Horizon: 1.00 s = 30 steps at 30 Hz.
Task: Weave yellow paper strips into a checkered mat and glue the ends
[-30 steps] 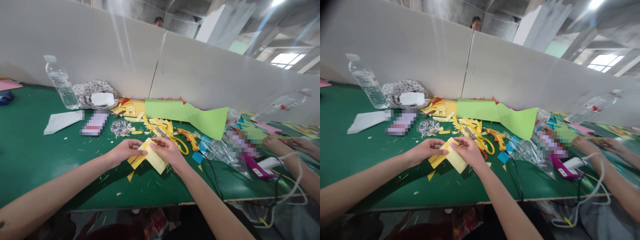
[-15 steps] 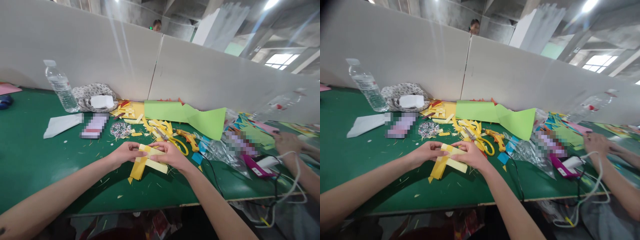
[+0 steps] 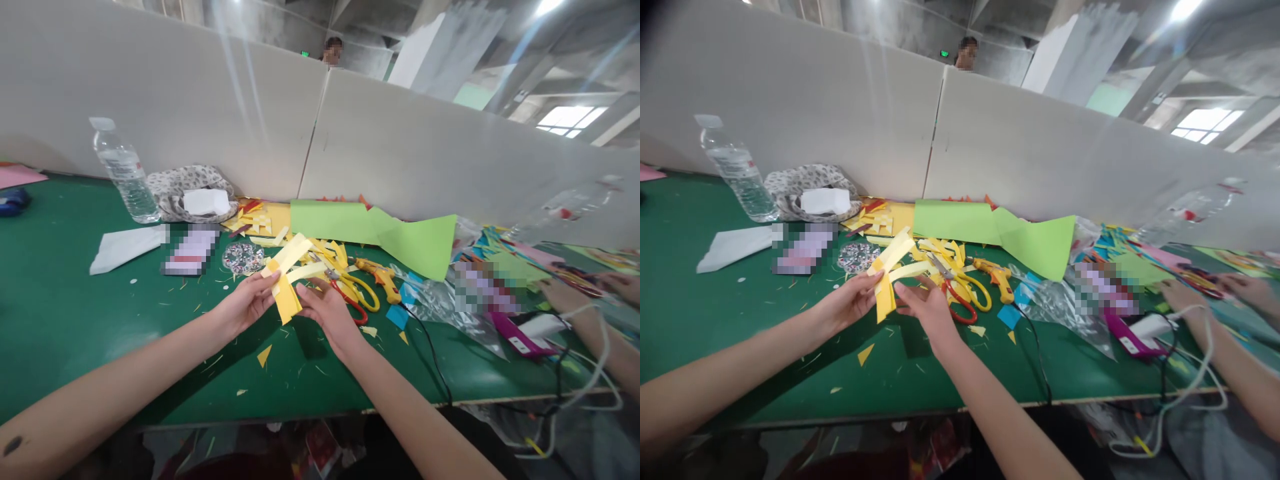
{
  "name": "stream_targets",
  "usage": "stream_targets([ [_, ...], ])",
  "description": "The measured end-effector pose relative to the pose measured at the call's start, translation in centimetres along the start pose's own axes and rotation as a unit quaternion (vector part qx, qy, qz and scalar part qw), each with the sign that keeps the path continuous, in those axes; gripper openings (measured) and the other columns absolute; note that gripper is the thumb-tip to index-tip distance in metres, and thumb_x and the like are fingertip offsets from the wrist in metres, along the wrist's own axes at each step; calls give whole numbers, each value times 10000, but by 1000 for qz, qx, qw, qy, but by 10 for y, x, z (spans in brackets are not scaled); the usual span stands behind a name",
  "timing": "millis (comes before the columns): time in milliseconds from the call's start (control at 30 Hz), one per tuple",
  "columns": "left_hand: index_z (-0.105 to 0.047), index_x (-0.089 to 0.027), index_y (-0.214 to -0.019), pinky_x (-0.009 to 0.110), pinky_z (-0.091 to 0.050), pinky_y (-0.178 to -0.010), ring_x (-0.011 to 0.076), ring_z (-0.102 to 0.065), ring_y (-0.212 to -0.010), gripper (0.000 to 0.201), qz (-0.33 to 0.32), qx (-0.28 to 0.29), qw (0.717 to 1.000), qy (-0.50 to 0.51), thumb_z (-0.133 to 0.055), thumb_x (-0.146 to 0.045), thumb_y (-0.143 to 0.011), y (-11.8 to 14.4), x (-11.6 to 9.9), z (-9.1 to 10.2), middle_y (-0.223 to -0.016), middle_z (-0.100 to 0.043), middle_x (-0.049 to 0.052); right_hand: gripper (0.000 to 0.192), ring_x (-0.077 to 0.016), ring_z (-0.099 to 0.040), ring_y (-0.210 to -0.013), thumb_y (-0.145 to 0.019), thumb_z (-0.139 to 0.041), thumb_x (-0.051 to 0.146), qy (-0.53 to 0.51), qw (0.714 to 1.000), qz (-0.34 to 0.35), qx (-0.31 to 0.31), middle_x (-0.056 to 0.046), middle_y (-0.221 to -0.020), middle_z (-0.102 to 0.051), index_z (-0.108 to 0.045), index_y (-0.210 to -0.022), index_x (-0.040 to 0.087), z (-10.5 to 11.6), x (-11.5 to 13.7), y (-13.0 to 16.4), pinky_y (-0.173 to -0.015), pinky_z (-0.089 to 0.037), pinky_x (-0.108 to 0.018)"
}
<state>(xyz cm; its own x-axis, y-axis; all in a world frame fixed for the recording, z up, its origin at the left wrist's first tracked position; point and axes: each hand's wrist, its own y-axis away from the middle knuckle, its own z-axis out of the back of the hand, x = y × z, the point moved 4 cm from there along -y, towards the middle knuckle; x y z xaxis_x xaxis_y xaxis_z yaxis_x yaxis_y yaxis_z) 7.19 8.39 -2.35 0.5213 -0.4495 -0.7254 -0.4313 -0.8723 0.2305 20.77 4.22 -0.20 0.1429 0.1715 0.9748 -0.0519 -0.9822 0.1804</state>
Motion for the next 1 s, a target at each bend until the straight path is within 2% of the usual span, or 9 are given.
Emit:
stream_targets([
  [100, -638, -144, -858, 151, -521, -697, 94, -636, -691, 115, -7, 19, 1000, -2, -643, -176, -748, 5, 1, -7, -731, -679, 16, 493, -199, -662, -743, -719, -561, 542, 19, 1000, 6, 12, -72, -839, -686, -574, -1049, 176, -4, -1, 5, -661, -547, -330],
  [167, -640, -141, -869, 170, -521, -713, 104, -642, -721, 144, -6, 30, 999, -24, -659, -179, -731, 8, 3, -10, -816, -690, 37, 466, -220, -655, -792, -735, -527, 560, 57, 998, 33, 18, -73, -847, -688, -615, -981, 175, -5, 2, 8, -666, -539, -331],
  [267, -637, -141, -897, 191, -520, -734, 121, -644, -773, 189, 3, 55, 997, -53, -673, -182, -716, 11, 9, -14, -915, -687, 58, 393, -238, -635, -861, -707, -599, 501, 112, 989, 100, 7, -65, -896, -685, -636, -935, 184, -6, 8, 12, -714, -519, -337],
  [400, -630, -133, -856, 185, -518, -706, 109, -638, -747, 158, 9, 67, 996, -63, -677, -171, -710, 13, 15, -13, -896, -687, 55, 344, -231, -624, -888, -673, -666, 412, 138, 977, 160, 9, -64, -956, -676, -638, -936, 191, -8, 9, 15, -753, -507, -333],
  [500, -620, -135, -823, 206, -521, -714, 114, -640, -733, 157, 32, 62, 995, -64, -694, -163, -687, 13, 18, -13, -852, -685, 46, 325, -235, -624, -902, -680, -656, 412, 140, 978, 152, -24, -71, -947, -681, -651, -911, 183, -4, 6, 12, -771, -504, -331],
  [667, -589, -145, -770, 250, -519, -736, 132, -650, -732, 162, 96, 81, 989, -80, -701, -128, -654, 13, 22, -14, -811, -680, 35, 315, -235, -638, -812, -712, -606, 452, 144, 978, 120, -92, -74, -881, -691, -644, -862, 177, 12, 4, 5, -671, -511, -321],
  [800, -588, -150, -782, 270, -521, -697, 126, -637, -646, 75, 110, 79, 987, -89, -594, -212, -740, 10, 18, -10, -729, -669, 31, 281, -216, -621, -738, -716, -603, 443, 216, 964, 140, -73, -66, -790, -680, -633, -777, 171, 14, 10, 7, -613, -489, -298],
  [900, -586, -144, -780, 285, -520, -691, 119, -613, -592, 135, 118, 61, 986, -104, -513, -257, -784, 9, 16, -7, -671, -643, 28, 279, -192, -595, -676, -737, -576, 437, 275, 946, 159, -56, -56, -715, -656, -603, -687, 164, 12, 13, 10, -571, -465, -275],
  [1000, -586, -142, -749, 299, -519, -702, 115, -595, -577, 131, 109, 61, 985, -123, -516, -250, -775, 10, 16, -7, -591, -574, -7, 293, -164, -563, -609, -744, -564, 429, 306, 934, 174, -52, -39, -642, -622, -558, -624, 162, 10, 15, 10, -539, -438, -255],
])
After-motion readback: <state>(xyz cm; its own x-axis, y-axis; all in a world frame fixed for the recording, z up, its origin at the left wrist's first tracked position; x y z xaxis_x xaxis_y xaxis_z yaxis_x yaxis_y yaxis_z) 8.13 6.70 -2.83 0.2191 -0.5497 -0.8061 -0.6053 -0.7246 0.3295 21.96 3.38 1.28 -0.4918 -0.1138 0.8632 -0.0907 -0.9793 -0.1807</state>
